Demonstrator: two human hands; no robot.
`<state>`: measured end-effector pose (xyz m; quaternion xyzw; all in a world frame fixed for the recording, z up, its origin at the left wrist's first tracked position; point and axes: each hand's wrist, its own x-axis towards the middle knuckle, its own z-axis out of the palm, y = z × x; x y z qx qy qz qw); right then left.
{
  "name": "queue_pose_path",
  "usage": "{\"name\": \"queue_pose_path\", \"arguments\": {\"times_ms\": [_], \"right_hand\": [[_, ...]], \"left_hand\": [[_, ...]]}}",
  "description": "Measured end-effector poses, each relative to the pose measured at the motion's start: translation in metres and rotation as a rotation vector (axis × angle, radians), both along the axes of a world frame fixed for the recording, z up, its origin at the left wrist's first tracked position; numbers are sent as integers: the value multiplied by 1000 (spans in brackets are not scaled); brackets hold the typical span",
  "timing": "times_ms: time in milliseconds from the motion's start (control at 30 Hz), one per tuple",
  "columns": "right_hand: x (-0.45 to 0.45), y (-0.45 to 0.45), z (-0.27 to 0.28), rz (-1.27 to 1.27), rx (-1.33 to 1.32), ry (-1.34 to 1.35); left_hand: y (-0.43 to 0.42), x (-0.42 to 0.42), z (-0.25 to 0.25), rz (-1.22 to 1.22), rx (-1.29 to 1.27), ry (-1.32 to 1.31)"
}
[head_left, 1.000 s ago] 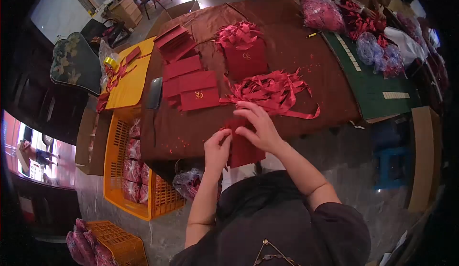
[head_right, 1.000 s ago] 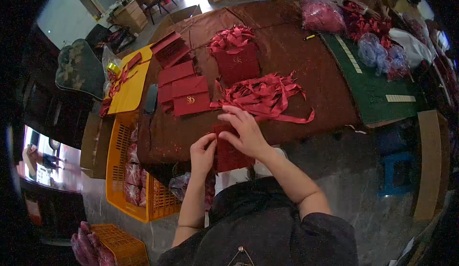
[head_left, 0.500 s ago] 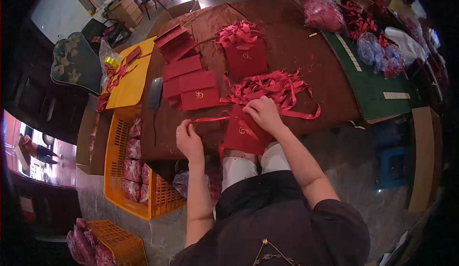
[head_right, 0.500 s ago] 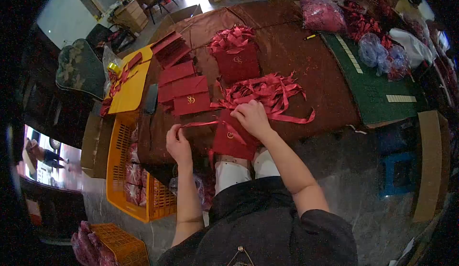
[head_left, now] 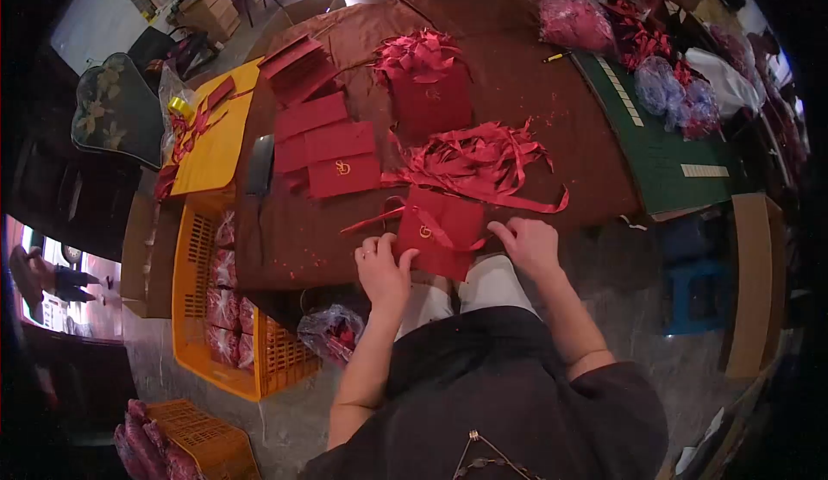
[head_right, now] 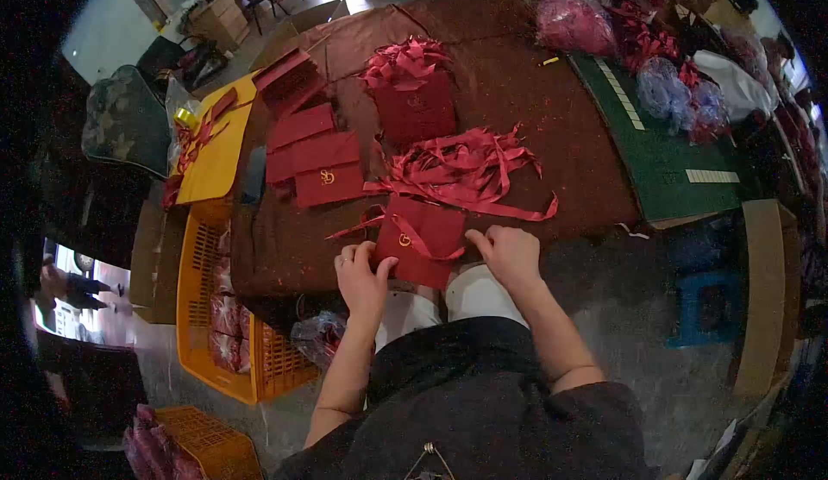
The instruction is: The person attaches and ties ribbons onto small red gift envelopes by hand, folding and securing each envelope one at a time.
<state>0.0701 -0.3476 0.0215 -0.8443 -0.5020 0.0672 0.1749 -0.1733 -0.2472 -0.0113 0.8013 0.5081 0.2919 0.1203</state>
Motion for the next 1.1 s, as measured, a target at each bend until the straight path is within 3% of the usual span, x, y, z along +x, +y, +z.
{"name": "queue_pose_path", "arguments": {"times_ms": [100,233,267,367,467,533,600,733,867,933,1000,1100], "right_hand": [[-20,-4,-22,-71,173,116],[-28,8,-33,-86,250,108],[-28,8,-33,-56,250,97],[-27,15,-20,76,658,104],[-38,20,1,67,711,249],[-40,18,6,15,624,245],[-33,14,-1,-43,374,-4],[-33,13,-30,-101,60,-45],[-28,17,-44,-79,190,0],[-29,19,-28,-66,126,33],[-28,24,-19,45,558,31],[-36,30,9,208,739,157]], "left_hand": [[-3,2,-3,9,111,17],[-4,2,2,26,51,15],[-4,1,3,5,49,-11],[-2,0,5,20,60,-47],[0,-2,7,-20,48,-104],[0,0,12,6,44,-75],[3,-2,9,11,-15,-71],[5,-3,-4,17,-26,-58],[6,-4,-11,10,40,-27],[8,-5,-16,-53,107,-132],[8,-8,-14,-56,5,-141],[7,-11,-10,-59,-220,-203]]}}
